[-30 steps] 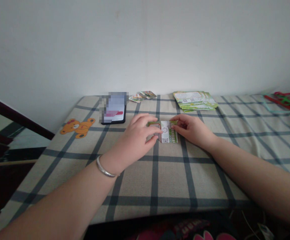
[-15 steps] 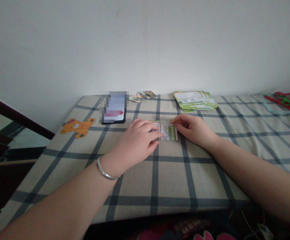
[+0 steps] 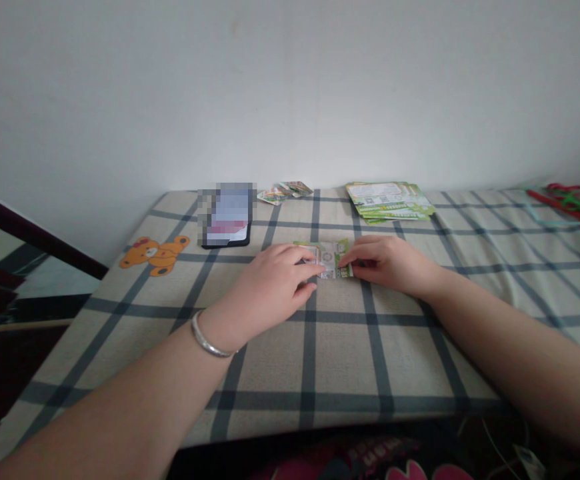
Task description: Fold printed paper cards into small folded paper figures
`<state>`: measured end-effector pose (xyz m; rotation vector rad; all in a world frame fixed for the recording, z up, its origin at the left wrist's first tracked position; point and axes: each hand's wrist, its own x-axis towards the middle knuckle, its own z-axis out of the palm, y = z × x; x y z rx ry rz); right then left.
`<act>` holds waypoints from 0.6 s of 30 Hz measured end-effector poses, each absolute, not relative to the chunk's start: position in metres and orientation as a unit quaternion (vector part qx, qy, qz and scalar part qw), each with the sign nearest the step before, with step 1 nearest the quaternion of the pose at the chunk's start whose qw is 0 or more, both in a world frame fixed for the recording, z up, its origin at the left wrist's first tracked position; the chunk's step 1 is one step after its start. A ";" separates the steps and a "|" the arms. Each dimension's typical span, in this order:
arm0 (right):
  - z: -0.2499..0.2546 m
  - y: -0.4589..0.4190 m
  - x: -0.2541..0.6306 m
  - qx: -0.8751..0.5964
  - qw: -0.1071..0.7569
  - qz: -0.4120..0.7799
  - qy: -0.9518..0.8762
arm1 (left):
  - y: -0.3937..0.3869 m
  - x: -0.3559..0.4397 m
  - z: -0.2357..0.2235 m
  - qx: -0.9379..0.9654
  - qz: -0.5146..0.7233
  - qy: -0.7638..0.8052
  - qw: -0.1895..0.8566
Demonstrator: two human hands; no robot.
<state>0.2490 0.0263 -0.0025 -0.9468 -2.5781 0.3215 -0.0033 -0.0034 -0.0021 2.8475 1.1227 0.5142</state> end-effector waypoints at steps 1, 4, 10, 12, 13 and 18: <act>-0.002 0.026 0.249 -0.334 0.184 0.110 -0.918 | -0.003 -0.004 -0.002 0.918 0.164 0.361 0.022; 0.000 0.024 0.249 -0.321 0.177 0.106 -0.924 | -0.003 -0.005 -0.002 0.921 0.166 0.351 0.036; 0.008 0.018 0.246 -0.279 0.191 0.048 -0.940 | -0.002 -0.006 0.000 0.931 0.161 0.323 0.051; 0.010 0.018 0.246 -0.269 0.198 0.049 -0.941 | -0.003 -0.005 0.000 0.934 0.156 0.319 0.049; 0.010 0.019 0.246 -0.266 0.199 0.059 -0.941 | -0.003 -0.005 0.000 0.935 0.153 0.317 0.046; 0.007 0.023 0.244 -0.308 0.199 0.097 -0.925 | -0.007 -0.003 0.000 0.940 0.139 0.312 0.026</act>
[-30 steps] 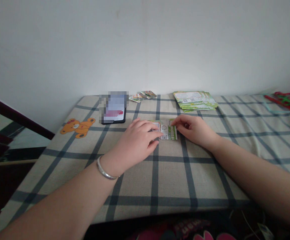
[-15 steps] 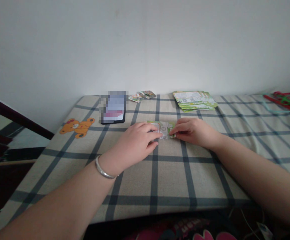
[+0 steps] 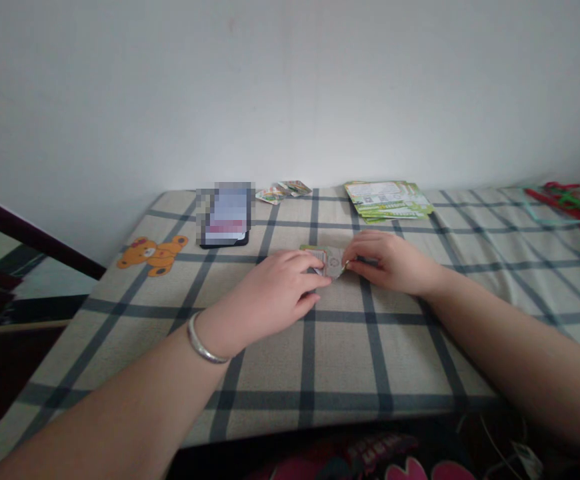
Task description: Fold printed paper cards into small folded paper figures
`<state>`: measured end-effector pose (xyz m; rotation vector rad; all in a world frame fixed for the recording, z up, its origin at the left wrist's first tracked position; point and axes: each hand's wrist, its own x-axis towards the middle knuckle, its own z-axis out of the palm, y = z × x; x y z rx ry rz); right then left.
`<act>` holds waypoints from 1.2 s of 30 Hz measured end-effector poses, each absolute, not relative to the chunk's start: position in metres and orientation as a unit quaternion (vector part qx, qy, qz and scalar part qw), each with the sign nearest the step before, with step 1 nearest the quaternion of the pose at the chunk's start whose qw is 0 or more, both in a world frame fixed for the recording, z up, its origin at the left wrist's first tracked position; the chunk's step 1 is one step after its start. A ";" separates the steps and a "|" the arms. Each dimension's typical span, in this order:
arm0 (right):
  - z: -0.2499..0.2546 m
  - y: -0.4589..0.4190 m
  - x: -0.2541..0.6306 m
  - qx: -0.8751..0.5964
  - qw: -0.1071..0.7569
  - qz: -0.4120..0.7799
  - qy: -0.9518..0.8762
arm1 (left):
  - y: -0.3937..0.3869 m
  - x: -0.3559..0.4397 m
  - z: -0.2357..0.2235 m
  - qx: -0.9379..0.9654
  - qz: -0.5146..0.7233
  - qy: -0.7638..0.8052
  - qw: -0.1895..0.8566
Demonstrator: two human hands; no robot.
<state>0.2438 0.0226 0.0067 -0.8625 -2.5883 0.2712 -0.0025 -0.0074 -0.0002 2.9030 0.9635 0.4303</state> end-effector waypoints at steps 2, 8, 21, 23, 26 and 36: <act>0.004 0.023 0.242 -0.334 0.205 0.102 -0.914 | -0.008 -0.002 0.000 0.941 0.131 0.312 0.020; -0.002 0.023 0.236 -0.370 0.222 0.101 -0.897 | -0.008 -0.002 0.000 0.944 0.117 0.310 0.009; -0.010 0.025 0.221 -0.434 0.263 0.117 -0.854 | -0.011 0.001 0.006 0.942 0.124 0.311 0.018; -0.011 0.026 0.221 -0.434 0.261 0.112 -0.855 | -0.010 0.001 0.005 0.944 0.126 0.306 0.016; -0.011 0.026 0.221 -0.432 0.256 0.107 -0.858 | -0.010 0.002 0.004 0.944 0.132 0.301 0.014; -0.009 0.026 0.220 -0.441 0.240 0.107 -0.858 | -0.011 0.003 0.003 0.941 0.136 0.309 0.005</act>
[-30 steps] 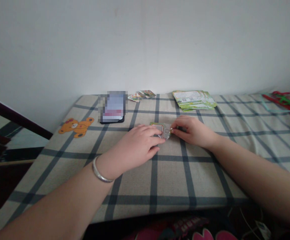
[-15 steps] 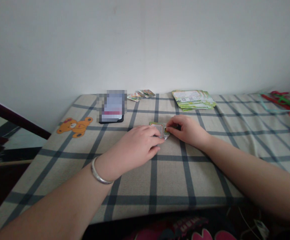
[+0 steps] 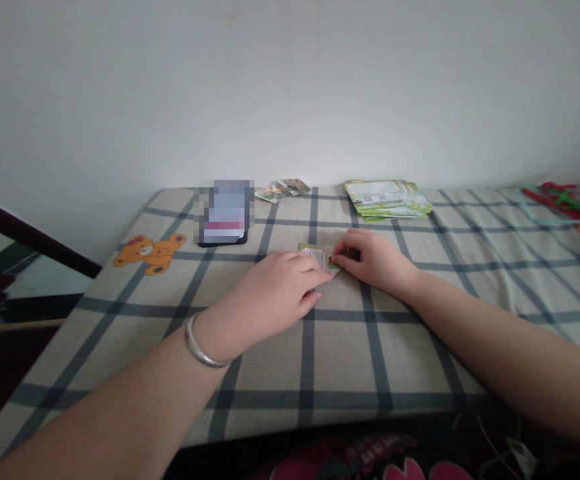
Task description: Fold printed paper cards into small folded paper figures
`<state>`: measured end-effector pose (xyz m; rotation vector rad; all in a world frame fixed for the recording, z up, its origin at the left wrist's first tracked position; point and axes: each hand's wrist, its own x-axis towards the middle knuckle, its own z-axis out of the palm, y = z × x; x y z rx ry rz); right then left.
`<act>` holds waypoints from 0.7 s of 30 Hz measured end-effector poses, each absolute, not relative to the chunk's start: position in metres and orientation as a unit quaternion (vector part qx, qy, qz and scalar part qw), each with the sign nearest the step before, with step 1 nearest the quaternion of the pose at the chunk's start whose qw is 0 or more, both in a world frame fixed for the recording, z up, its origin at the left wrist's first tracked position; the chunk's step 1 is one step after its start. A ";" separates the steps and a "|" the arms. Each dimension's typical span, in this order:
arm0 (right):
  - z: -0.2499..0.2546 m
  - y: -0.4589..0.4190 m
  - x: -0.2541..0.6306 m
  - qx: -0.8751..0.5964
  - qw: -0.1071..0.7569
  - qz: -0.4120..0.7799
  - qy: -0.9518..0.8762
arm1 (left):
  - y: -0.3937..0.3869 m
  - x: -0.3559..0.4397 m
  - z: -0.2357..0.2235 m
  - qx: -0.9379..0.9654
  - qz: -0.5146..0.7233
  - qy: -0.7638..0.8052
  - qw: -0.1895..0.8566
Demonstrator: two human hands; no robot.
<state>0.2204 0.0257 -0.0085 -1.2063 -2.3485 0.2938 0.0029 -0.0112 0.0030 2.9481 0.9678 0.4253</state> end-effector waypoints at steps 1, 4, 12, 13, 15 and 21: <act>-0.009 0.026 0.220 -0.441 0.241 0.108 -0.858 | -0.011 0.003 0.003 0.942 0.133 0.307 0.006; -0.009 0.026 0.220 -0.441 0.240 0.111 -0.857 | -0.012 0.003 0.003 0.943 0.131 0.305 0.006; -0.008 0.025 0.224 -0.425 0.258 0.111 -0.861 | -0.014 0.003 0.004 0.944 0.116 0.309 -0.013; -0.007 0.025 0.226 -0.415 0.264 0.113 -0.863 | -0.014 0.003 0.004 0.944 0.115 0.310 -0.013; -0.005 0.024 0.231 -0.392 0.276 0.113 -0.871 | -0.013 0.003 0.004 0.943 0.114 0.313 -0.011; -0.003 0.022 0.239 -0.307 0.230 0.088 -0.919 | -0.012 0.002 0.003 0.941 0.105 0.321 0.002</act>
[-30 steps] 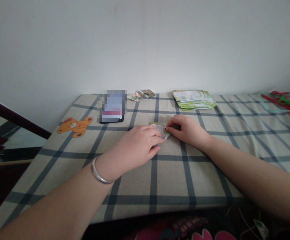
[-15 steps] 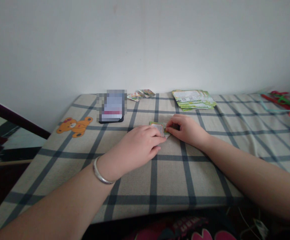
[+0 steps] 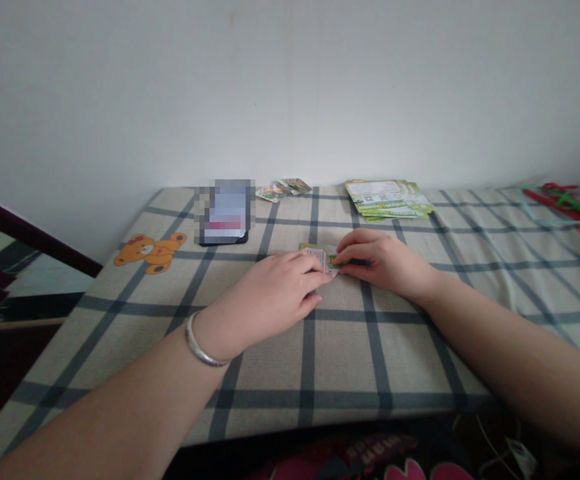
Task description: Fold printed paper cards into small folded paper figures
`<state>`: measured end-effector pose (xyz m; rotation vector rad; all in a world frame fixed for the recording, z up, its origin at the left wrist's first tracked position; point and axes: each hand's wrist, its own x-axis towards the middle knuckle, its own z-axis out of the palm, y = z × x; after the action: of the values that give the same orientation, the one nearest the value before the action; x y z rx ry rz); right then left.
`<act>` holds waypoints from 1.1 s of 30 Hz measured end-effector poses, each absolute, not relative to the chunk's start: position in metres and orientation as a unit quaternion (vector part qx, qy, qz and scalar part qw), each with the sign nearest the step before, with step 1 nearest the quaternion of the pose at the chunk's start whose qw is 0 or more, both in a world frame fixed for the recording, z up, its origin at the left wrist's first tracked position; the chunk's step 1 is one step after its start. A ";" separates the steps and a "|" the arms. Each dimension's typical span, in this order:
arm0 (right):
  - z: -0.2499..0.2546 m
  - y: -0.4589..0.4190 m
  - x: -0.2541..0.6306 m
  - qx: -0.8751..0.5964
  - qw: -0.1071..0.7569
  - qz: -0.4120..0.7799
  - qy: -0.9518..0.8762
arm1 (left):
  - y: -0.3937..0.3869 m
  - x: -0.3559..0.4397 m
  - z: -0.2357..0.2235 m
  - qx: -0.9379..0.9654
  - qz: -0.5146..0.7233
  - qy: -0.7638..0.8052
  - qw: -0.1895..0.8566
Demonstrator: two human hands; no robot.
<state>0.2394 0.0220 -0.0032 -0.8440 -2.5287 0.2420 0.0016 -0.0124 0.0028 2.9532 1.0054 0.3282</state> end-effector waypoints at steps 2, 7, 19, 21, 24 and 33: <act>-0.004 0.022 0.238 -0.312 0.230 0.062 -0.920 | -0.012 0.000 0.002 0.941 0.106 0.322 0.001; -0.008 0.025 0.233 -0.327 0.236 0.026 -0.915 | -0.009 -0.003 -0.001 0.936 0.114 0.332 -0.010; -0.009 0.025 0.231 -0.342 0.228 0.021 -0.911 | -0.004 -0.003 -0.005 0.940 0.124 0.318 -0.001; -0.009 0.025 0.230 -0.341 0.230 0.020 -0.912 | -0.003 -0.003 -0.005 0.940 0.132 0.314 -0.008; -0.010 0.026 0.229 -0.342 0.230 0.019 -0.911 | -0.003 -0.003 -0.006 0.940 0.137 0.312 -0.018; -0.009 0.025 0.230 -0.350 0.217 -0.001 -0.911 | -0.013 0.000 -0.006 0.935 0.121 0.328 -0.054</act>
<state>0.2298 0.0248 -0.0092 -0.9692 -2.5252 -0.0031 0.0003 -0.0129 -0.0055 3.0431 1.0670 0.3951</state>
